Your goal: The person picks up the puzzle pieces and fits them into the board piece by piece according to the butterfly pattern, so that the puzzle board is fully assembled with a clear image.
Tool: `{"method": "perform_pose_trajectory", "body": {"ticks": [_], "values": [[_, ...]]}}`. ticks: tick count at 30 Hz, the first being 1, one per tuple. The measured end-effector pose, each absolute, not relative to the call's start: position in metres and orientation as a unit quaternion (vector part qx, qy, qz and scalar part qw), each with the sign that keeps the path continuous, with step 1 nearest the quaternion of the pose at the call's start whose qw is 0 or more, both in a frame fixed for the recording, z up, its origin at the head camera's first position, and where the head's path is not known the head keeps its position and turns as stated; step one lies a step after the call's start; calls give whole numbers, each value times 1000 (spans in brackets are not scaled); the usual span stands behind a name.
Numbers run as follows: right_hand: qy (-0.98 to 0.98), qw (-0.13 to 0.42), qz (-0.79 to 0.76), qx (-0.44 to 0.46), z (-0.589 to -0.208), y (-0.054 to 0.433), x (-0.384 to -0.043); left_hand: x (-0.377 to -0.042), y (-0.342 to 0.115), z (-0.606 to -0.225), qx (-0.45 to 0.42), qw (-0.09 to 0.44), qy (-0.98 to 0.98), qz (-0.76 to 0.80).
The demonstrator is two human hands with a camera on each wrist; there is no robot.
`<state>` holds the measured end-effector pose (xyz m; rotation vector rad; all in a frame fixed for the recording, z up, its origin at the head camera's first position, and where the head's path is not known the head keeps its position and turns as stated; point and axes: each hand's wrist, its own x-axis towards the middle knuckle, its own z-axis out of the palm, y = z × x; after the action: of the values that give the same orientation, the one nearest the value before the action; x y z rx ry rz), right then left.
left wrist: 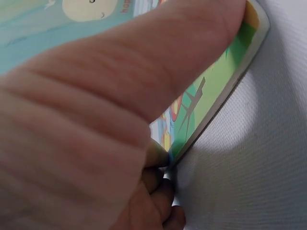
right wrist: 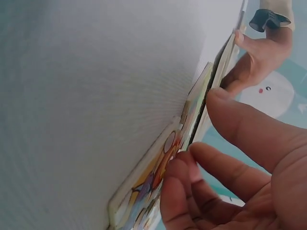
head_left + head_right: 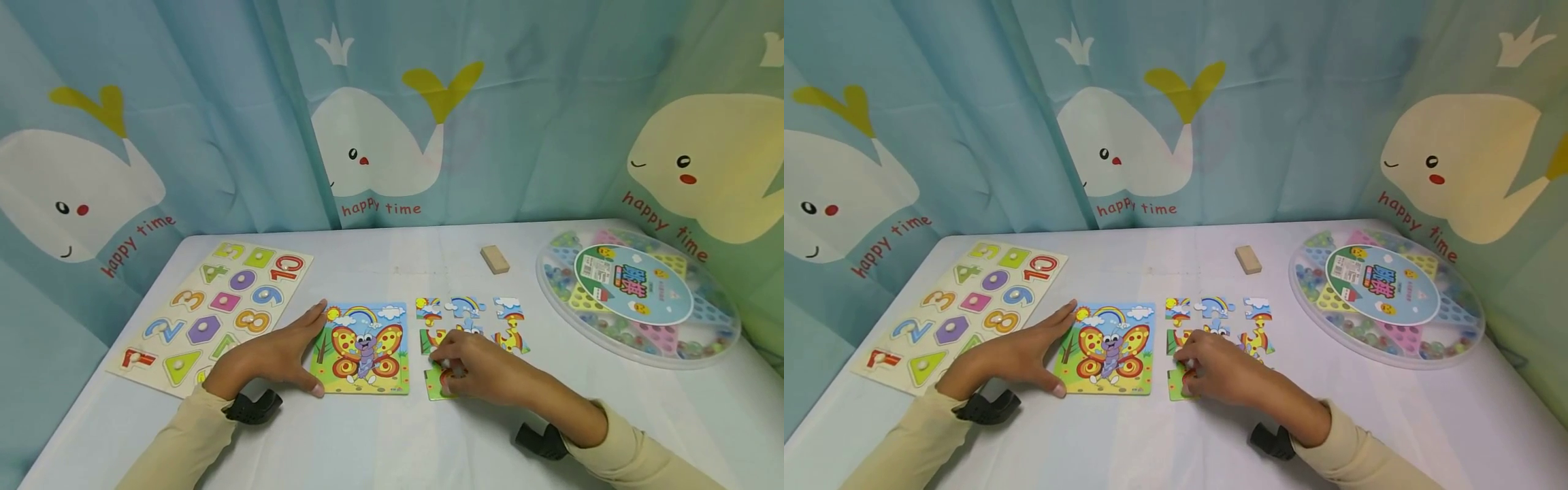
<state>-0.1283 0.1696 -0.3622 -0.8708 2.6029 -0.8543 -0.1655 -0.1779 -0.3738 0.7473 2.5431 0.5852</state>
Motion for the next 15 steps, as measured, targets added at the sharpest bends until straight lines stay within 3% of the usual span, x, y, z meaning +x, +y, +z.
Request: {"method": "perform_pose_trajectory", "body": {"ticks": [15], "values": [[900, 135, -312, -275, -362, 165, -129, -164, -178, -373, 269, 213, 914, 215]]}}
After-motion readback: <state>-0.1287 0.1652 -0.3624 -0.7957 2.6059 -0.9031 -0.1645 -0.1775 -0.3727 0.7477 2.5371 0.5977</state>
